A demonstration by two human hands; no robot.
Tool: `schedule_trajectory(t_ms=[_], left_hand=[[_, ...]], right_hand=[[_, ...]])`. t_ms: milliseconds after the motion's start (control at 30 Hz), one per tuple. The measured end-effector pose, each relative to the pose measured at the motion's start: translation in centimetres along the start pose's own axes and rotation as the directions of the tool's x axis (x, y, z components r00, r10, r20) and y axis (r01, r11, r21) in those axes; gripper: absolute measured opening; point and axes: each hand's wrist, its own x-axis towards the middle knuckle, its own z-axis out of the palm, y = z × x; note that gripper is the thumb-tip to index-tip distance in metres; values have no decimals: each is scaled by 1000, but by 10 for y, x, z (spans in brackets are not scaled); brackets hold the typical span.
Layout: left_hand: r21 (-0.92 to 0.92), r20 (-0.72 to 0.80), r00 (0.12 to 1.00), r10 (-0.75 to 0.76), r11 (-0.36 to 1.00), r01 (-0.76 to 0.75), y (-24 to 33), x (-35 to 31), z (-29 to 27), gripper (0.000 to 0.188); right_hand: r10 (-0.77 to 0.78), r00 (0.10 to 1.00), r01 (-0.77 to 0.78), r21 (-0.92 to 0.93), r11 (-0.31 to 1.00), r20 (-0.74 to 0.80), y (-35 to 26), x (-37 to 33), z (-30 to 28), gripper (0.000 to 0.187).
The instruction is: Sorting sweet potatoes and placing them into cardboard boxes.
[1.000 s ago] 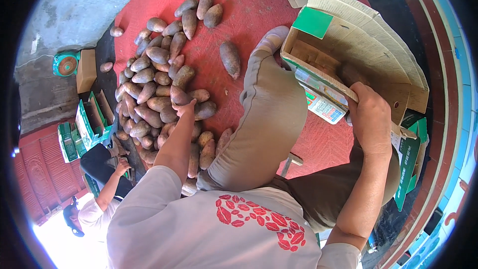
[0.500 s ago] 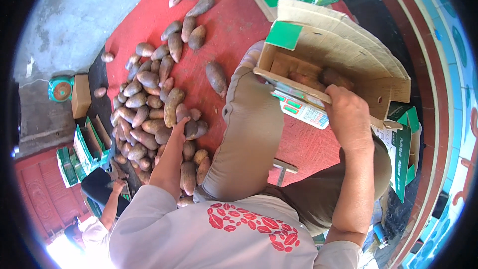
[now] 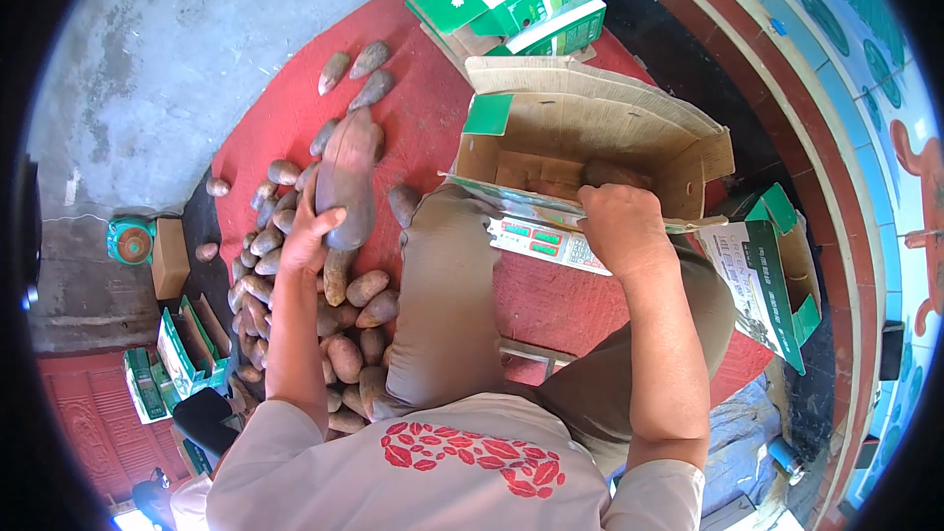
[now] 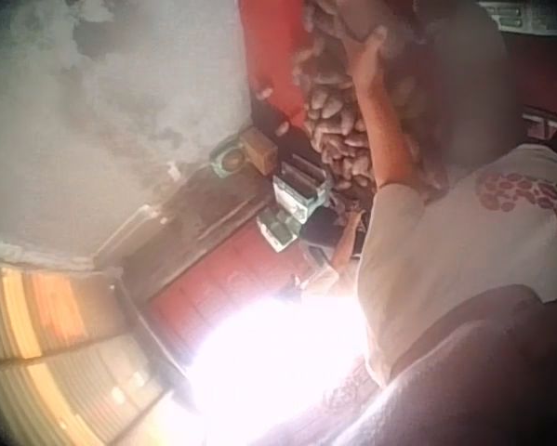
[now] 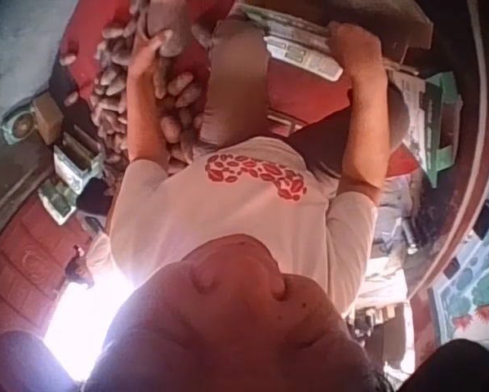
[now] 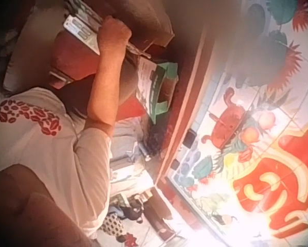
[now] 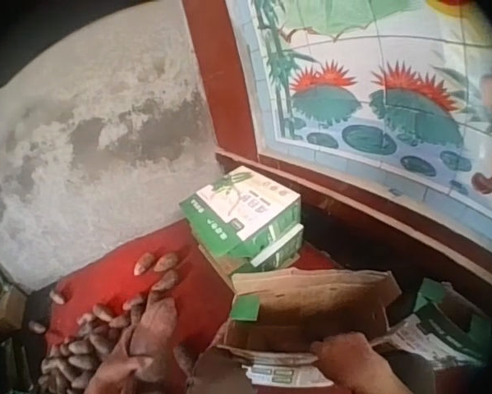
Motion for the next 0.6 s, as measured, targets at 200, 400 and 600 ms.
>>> schedule_trajectory(t_ms=[200,400,600], left_hand=[[252,373,920,121,941,-226,70,35,108,104],[649,601,798,-47,612,-452,60,79,196,95],[804,593,772,-228,219,-553,24,95,241,91]], right_hand=[[-36,997,29,-89,996,-73,11,4,23,12],[-57,995,51,-73,996,-85,9,-1,16,14],[-60,993,54,-56,997,-102,10,4,16,14]])
